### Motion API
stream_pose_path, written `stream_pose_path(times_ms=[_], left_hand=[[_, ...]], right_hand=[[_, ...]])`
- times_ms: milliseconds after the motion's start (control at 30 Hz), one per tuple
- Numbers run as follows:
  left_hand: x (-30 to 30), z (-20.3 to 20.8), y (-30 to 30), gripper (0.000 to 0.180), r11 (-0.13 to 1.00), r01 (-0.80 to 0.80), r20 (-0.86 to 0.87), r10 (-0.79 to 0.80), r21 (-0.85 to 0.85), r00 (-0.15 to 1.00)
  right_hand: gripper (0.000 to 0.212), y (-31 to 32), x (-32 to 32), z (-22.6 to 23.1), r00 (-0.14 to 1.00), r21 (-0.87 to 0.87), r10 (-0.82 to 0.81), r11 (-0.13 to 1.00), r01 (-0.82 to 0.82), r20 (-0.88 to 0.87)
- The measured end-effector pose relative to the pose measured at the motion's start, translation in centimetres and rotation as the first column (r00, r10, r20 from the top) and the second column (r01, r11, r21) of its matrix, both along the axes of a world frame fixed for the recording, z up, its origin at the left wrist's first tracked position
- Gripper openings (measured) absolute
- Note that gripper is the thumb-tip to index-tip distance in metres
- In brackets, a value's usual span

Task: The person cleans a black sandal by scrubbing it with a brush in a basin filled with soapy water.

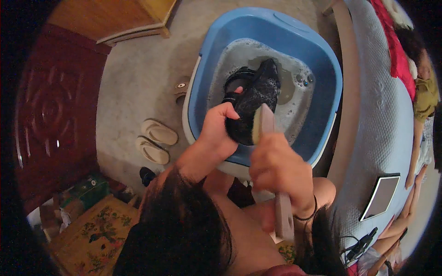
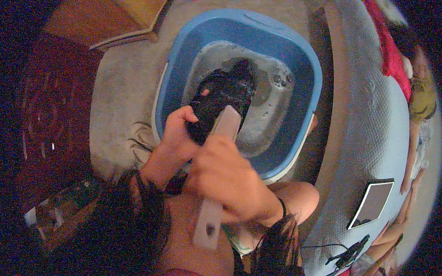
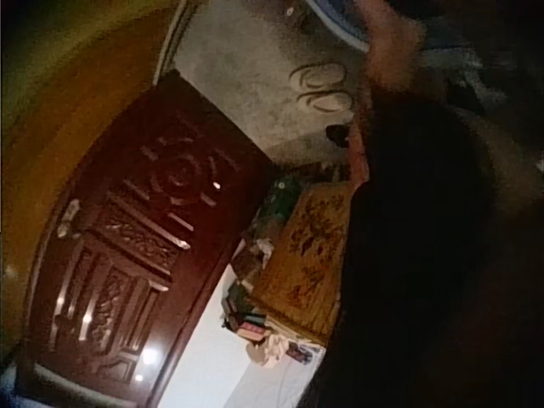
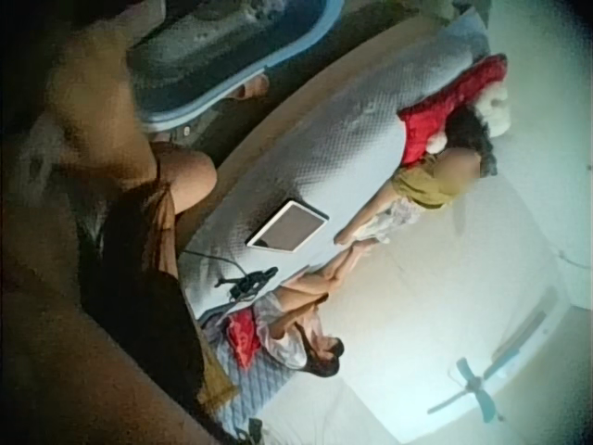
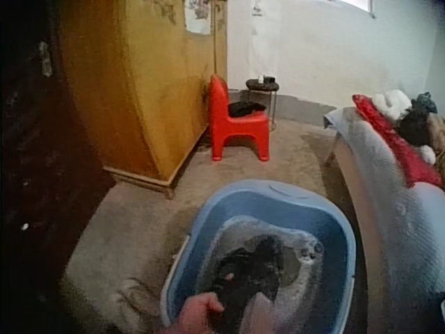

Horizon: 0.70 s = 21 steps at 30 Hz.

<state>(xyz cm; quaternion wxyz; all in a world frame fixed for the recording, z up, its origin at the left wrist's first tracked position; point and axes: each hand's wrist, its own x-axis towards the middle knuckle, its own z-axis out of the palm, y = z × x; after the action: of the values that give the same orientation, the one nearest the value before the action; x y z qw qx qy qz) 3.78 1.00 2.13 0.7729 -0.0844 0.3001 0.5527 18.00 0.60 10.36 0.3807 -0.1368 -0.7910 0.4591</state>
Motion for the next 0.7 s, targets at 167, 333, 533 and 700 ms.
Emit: stream_pose_path(times_ms=[167,333,533,700], left_hand=[[-0.2,1.6,0.3,0.049,1.000,0.005,0.046,-0.004,-0.015,0.999],[-0.3,1.7,0.4,0.048,0.999,0.041,0.063,-0.039,-0.030,0.997],[-0.3,1.1,0.2,0.049,1.000,0.004,0.095,-0.004,0.000,0.996],[-0.4,1.4,0.4,0.050,1.000,0.021,0.075,-0.019,-0.015,0.997]], right_hand=[[0.033,0.6,-1.0,-0.2,0.983,0.063,0.167,0.983,-0.172,0.078],[0.025,1.6,-1.2,-1.7,0.971,0.103,-0.006,0.995,-0.019,0.237],[0.020,-0.3,-0.6,1.2,0.978,0.058,0.199,0.978,-0.203,0.064],[0.019,1.1,-1.2,-0.1,0.974,0.031,0.157,0.986,-0.164,0.164]])
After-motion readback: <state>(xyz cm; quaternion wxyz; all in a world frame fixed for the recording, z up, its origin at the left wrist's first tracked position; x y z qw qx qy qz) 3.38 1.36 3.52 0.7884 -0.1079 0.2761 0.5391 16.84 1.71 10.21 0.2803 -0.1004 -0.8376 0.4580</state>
